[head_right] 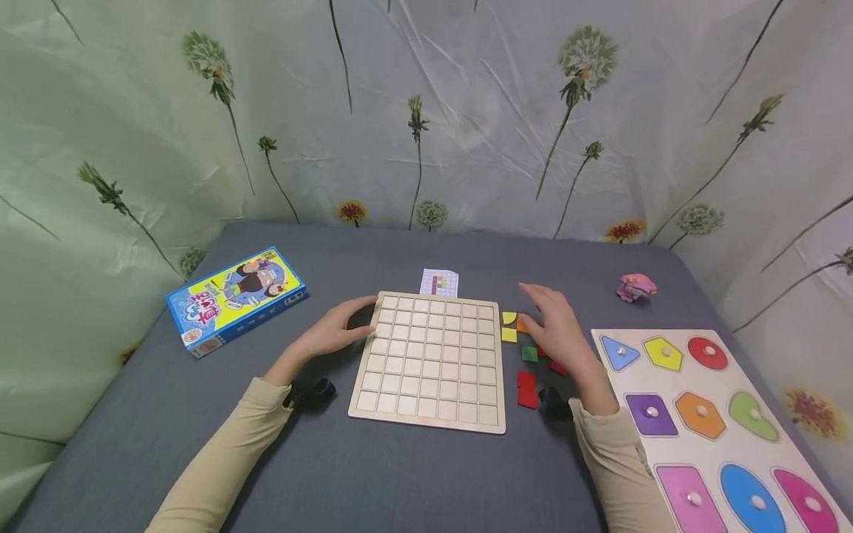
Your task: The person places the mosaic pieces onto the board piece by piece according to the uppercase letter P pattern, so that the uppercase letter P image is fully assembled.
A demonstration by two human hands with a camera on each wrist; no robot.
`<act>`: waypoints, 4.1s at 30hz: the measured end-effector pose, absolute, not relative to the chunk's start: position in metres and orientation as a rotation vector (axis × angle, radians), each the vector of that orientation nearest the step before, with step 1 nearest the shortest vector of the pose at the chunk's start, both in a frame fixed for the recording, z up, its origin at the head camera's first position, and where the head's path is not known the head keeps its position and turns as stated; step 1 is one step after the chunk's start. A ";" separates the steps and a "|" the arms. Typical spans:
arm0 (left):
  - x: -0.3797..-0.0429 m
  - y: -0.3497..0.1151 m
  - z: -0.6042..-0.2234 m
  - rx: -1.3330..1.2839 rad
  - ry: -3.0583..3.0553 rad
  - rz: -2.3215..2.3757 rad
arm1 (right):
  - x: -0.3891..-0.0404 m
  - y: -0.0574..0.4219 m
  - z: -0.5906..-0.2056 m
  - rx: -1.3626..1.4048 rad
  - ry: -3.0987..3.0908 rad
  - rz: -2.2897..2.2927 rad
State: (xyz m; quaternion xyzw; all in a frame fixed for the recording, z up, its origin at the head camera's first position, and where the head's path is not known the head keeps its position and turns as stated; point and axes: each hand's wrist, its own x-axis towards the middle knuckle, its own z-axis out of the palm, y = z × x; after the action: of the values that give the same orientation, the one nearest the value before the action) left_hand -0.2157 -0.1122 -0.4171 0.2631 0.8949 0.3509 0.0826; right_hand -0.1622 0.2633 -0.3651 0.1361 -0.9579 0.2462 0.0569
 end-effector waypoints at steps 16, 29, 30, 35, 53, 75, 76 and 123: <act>-0.210 -0.124 -0.428 0.925 2.659 0.904 | -0.177 0.295 -0.391 0.329 -2.969 0.738; -0.212 -0.123 -0.427 0.908 2.651 0.924 | -0.191 0.306 -0.394 0.208 -3.025 0.695; -0.212 -0.123 -0.427 0.908 2.651 0.925 | -0.192 0.307 -0.395 0.200 -3.025 0.694; -0.210 -0.123 -0.426 0.908 2.656 0.937 | -0.196 0.311 -0.397 0.165 -3.029 0.689; -0.207 -0.125 -0.428 0.873 2.639 0.940 | -0.213 0.306 -0.399 0.047 -3.083 0.656; -0.210 -0.124 -0.425 0.885 2.636 0.923 | -0.214 0.305 -0.389 0.078 -3.165 0.653; -0.210 -0.124 -0.424 0.881 2.632 0.924 | -0.213 0.305 -0.388 0.077 -3.167 0.652; -0.213 -0.125 -0.426 0.892 2.623 0.946 | -0.189 0.235 -0.373 0.339 -2.948 0.660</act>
State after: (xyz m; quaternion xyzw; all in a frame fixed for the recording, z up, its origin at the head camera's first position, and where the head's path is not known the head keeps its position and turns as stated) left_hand -0.2128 -0.1247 -0.4256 0.3030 0.8909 0.3211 0.1067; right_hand -0.1889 0.2353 -0.3732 0.1113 -0.9685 0.2167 0.0509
